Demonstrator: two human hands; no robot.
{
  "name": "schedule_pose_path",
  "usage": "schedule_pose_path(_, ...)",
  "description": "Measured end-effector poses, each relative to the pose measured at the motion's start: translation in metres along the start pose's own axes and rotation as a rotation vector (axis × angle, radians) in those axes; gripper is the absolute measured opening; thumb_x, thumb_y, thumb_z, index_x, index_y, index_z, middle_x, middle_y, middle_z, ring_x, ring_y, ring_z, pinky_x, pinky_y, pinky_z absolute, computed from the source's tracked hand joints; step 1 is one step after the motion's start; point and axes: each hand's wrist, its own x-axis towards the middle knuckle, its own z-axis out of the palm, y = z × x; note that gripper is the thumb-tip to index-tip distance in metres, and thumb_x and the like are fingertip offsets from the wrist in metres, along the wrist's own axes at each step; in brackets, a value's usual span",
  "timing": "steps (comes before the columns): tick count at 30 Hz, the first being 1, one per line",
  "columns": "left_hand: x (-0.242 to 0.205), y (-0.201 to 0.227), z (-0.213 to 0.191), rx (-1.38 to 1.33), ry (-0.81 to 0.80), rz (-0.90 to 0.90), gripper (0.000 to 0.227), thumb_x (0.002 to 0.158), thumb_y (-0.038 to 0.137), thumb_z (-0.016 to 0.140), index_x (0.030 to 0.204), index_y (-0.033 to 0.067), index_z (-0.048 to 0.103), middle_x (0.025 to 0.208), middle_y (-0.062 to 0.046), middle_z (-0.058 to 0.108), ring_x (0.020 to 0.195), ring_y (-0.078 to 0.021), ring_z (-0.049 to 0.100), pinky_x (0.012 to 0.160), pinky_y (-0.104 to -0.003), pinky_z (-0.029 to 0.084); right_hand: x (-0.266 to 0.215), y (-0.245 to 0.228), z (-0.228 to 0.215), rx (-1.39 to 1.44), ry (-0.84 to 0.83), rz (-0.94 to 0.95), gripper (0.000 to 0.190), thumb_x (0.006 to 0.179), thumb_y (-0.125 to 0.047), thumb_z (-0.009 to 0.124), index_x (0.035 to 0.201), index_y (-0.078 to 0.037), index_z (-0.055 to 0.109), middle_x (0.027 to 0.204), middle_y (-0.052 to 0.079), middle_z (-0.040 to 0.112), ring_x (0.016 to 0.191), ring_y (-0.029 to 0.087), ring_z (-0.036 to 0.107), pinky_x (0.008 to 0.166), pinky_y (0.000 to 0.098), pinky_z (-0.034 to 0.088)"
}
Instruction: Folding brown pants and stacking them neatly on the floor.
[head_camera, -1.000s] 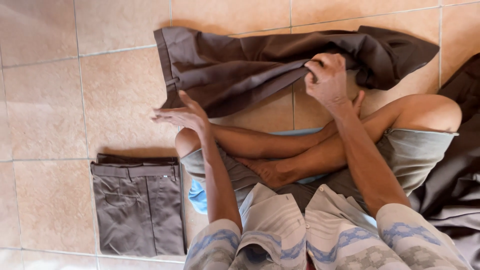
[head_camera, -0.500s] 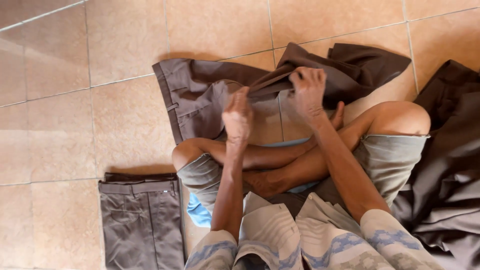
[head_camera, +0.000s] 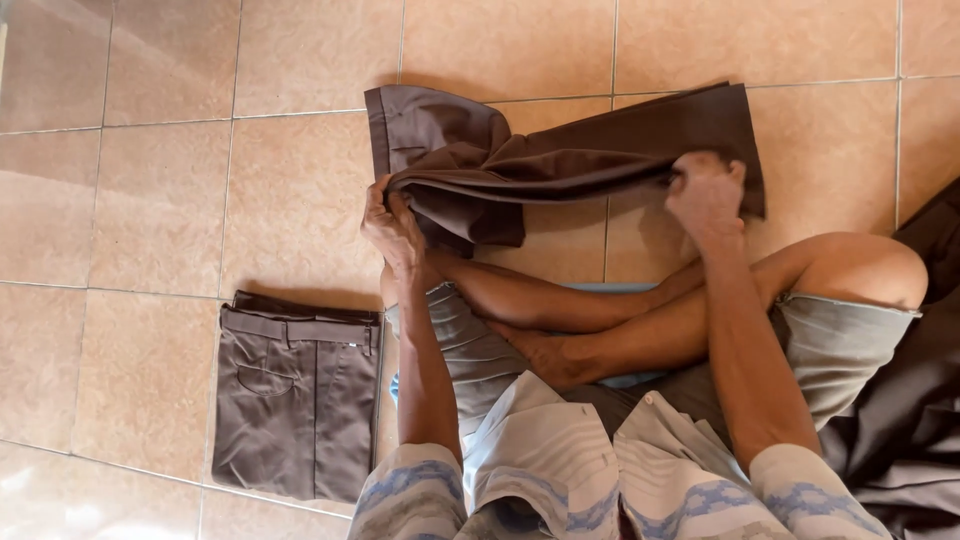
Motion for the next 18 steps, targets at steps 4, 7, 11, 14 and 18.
schedule_pose_path(4,0.006,0.001,-0.018,-0.117,-0.126,-0.078,0.027,0.087,-0.003,0.057,0.104,0.0102,0.074,0.080,-0.007,0.076,0.064,-0.0201,0.072,0.058,-0.029,0.059,-0.014,-0.016,-0.117,0.390,0.563,-0.169,0.032,0.083,0.013,0.067,0.111,0.000,0.074,0.113,0.017,0.066,0.083,0.034,0.065,0.073,0.0442,0.054)
schedule_pose_path(7,0.014,-0.021,-0.012,-0.136,-0.440,-0.140,0.027,0.091,-0.008,0.055,0.109,0.0016,0.071,0.085,-0.012,0.077,0.060,-0.0160,0.070,0.052,-0.025,0.058,-0.012,-0.014,-0.139,0.567,0.415,-0.133,0.041,0.086,0.022,0.056,0.124,0.008,0.055,0.104,0.024,0.068,0.077,0.035,0.063,0.070,0.0434,0.051)
schedule_pose_path(11,0.031,-0.045,0.027,0.209,-0.760,-0.148,0.031,0.087,0.004,0.052,0.107,0.0064,0.076,0.102,-0.014,0.077,0.088,-0.0340,0.071,0.082,-0.044,0.056,0.015,0.000,-0.120,0.272,0.370,-0.039,0.037,0.085,0.011,0.067,0.121,0.004,0.070,0.096,0.016,0.078,0.077,0.034,0.073,0.068,0.0410,0.055)
schedule_pose_path(14,0.060,-0.025,0.054,0.074,-0.433,-0.028,0.027,0.087,0.002,0.048,0.105,0.0006,0.068,0.082,-0.024,0.071,0.066,-0.0418,0.064,0.067,-0.049,0.051,0.030,-0.008,-0.154,0.278,0.647,-0.210,0.021,0.075,0.005,0.065,0.095,0.001,0.072,0.086,0.017,0.068,0.067,0.030,0.056,0.063,0.0397,0.047)
schedule_pose_path(18,0.098,0.058,0.034,-0.220,-0.155,0.262,0.022,0.090,-0.010,0.048,0.105,0.0013,0.059,0.093,-0.014,0.066,0.078,-0.0264,0.063,0.074,-0.038,0.054,0.070,0.009,-0.184,1.682,0.774,-0.073,0.009,0.100,-0.011,0.065,0.107,-0.011,0.070,0.105,0.008,0.072,0.102,0.019,0.069,0.102,0.0357,0.058)
